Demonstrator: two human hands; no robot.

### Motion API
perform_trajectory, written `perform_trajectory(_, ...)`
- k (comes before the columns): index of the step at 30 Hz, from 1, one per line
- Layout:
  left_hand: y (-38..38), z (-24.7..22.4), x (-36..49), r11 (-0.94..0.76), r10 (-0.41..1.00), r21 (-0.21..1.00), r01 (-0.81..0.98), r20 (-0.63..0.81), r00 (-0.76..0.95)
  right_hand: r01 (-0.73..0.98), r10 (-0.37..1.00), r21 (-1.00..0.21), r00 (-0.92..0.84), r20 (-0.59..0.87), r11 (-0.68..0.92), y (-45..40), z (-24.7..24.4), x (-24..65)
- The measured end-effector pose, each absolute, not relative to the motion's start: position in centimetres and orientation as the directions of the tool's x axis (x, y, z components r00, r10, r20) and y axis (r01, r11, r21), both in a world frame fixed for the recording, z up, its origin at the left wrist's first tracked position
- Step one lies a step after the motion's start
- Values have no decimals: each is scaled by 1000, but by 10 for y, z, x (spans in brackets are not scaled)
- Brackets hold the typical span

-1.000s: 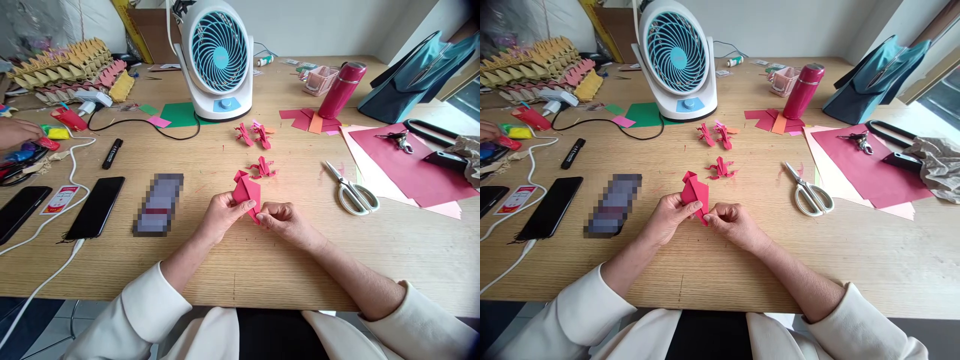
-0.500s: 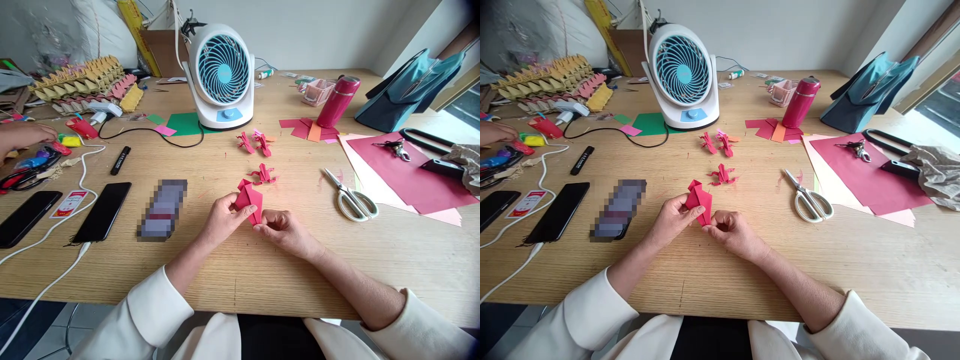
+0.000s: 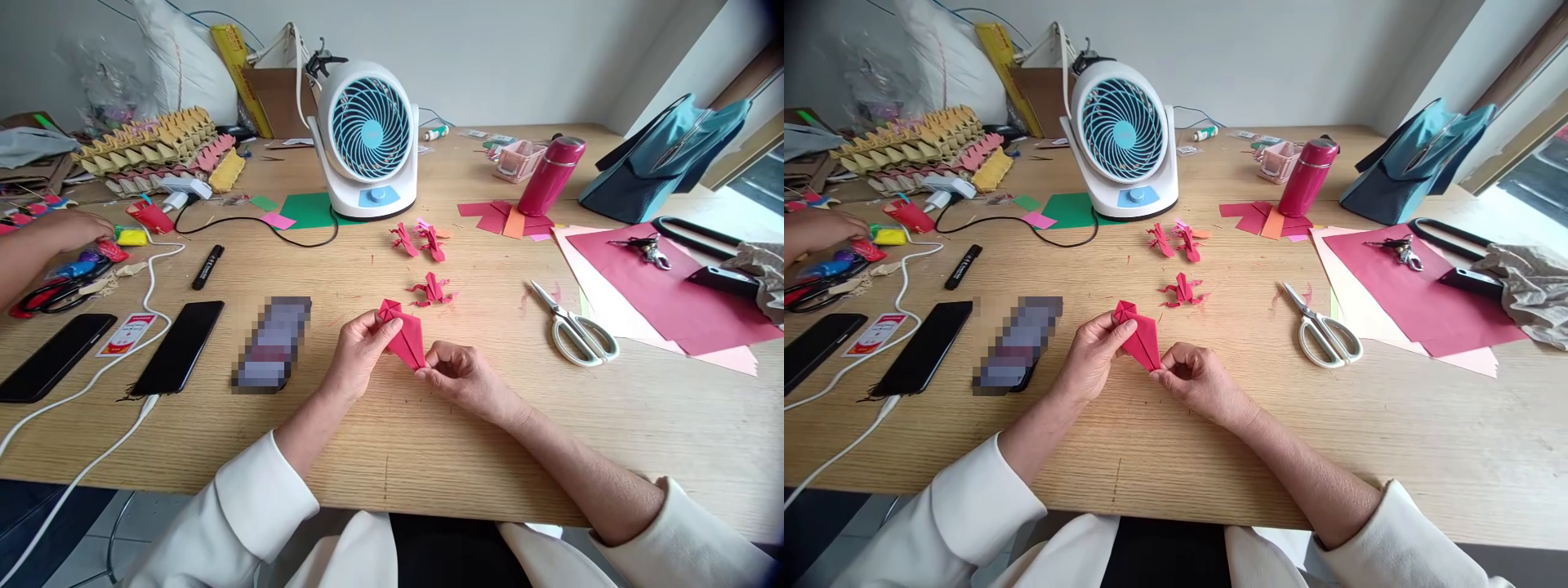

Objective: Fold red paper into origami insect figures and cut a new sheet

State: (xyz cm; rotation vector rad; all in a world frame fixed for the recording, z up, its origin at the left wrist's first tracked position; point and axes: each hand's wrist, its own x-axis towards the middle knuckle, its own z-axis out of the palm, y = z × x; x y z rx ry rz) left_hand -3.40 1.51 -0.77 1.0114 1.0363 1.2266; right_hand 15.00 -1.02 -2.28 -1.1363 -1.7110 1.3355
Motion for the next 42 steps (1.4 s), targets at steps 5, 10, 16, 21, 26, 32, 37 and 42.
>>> perform_trajectory(5, 15, -5, -33, 114, 994, 958, -263, -110, 30, 208, 902, -975, -431, -14, 84, -10, -22, 152)
perform_trajectory(10, 14, -2, -34, 188, 981, 946, -265, -171, 89, 277, 900, -947, -436, 29, 164, -11, -18, 152)
perform_trajectory(16, 14, -1, -37, 235, 967, 922, -309, -191, 167, 287, 901, -948, -433, 0, 138, -13, -16, 150)
perform_trajectory(21, 11, -4, -32, 122, 984, 972, -202, -92, 153, 205, 877, -971, -479, 11, 125, -11, -15, 148)
perform_trajectory(26, 7, -9, -27, 6, 972, 999, -40, 3, 234, 156, 870, -983, -493, 11, 101, -10, -17, 148)
perform_trajectory(32, 3, -11, -23, 46, 963, 996, -75, -25, 267, 151, 883, -987, -469, -28, 49, -12, -25, 149)
perform_trajectory(37, 3, -10, -22, 106, 977, 981, -160, -73, 199, 138, 862, -988, -507, -8, 72, -11, -19, 149)
perform_trajectory(42, 6, -7, -25, 156, 981, 961, -229, -123, 152, 107, 850, -991, -527, 14, 83, -11, -16, 150)
